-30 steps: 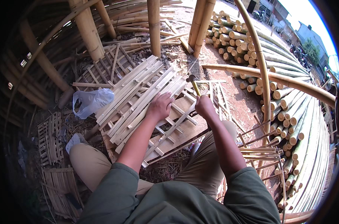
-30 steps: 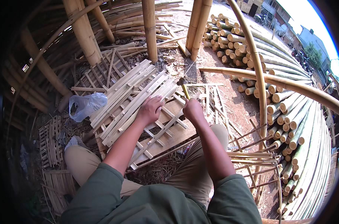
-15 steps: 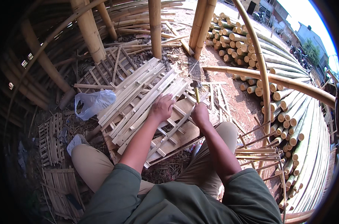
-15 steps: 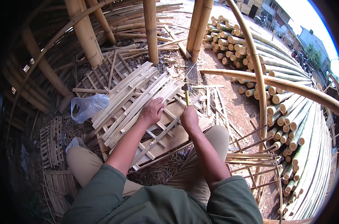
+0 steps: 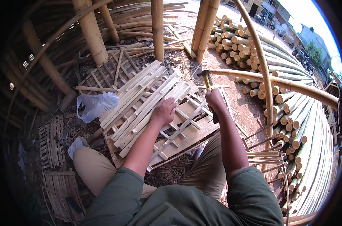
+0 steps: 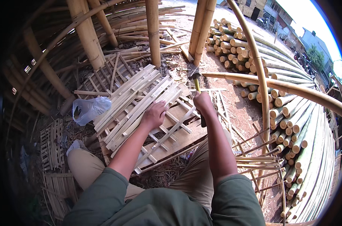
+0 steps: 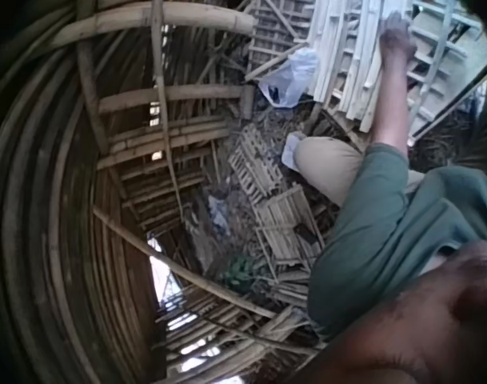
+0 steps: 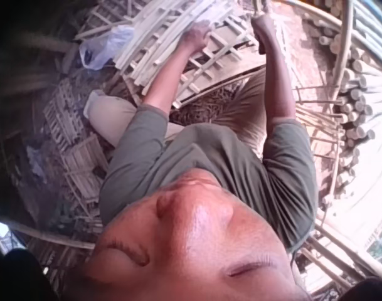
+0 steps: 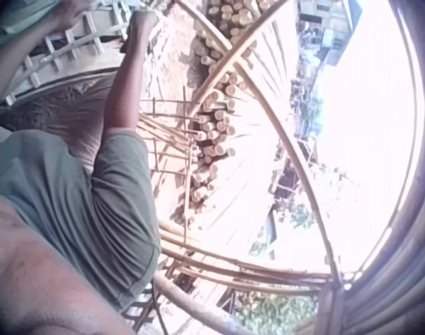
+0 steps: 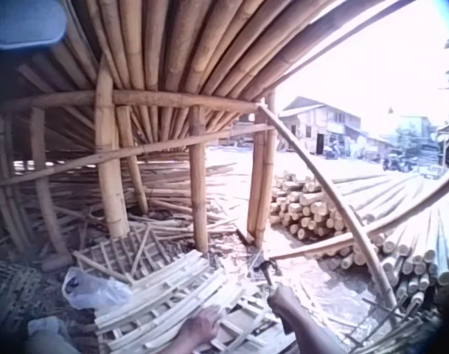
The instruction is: The person takes nails from a plastic bag and drives them into bamboo slats using a hammer to assemble a frame.
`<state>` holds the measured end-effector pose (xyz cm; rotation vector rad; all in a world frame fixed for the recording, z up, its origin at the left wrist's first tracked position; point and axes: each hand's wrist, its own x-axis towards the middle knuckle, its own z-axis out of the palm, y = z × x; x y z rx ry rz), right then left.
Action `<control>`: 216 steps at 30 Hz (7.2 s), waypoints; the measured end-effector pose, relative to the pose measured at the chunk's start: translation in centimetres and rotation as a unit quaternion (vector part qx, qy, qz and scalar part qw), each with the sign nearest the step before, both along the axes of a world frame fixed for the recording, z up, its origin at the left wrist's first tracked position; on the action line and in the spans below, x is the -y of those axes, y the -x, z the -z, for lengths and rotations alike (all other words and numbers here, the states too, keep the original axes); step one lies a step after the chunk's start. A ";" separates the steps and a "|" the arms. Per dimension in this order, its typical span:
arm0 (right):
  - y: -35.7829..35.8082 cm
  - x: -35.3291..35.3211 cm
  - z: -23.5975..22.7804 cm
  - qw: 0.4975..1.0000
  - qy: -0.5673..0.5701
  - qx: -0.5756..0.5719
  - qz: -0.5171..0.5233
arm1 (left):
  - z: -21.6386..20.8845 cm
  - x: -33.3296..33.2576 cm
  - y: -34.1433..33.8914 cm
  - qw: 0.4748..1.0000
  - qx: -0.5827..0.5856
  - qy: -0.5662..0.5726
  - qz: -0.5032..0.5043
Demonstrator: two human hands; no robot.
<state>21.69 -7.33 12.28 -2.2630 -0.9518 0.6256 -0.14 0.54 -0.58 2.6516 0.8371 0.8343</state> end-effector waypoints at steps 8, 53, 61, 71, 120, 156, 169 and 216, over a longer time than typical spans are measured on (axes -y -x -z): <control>-0.3 -0.9 -3.3 0.954 -0.233 0.165 0.092 | -0.4 -0.1 -0.2 1.000 0.010 -0.010 0.006; 2.2 3.2 4.8 0.982 0.031 0.155 -0.100 | -0.8 0.3 -1.0 0.999 0.023 -0.019 0.016; 5.6 2.8 -4.3 0.963 -0.164 0.216 0.006 | -0.4 -0.3 0.1 1.000 0.014 -0.027 0.000; 2.8 3.9 4.2 0.983 -0.059 0.175 -0.014 | -0.5 0.3 -0.5 0.999 0.040 -0.016 0.012; 3.5 1.3 4.0 0.983 0.033 0.158 -0.086 | -0.5 0.1 -0.6 1.000 0.023 -0.014 0.008; 3.1 1.9 1.9 0.997 0.073 0.033 -0.011 | -0.7 0.2 -0.9 0.999 0.028 -0.006 0.013; 1.5 1.8 3.8 0.978 0.118 0.123 -0.118 | -0.4 0.4 -0.6 1.000 0.024 -0.014 0.014; 6.5 3.3 -1.9 0.954 -0.247 0.120 0.122 | -0.5 0.0 -0.4 0.999 0.040 -0.029 0.006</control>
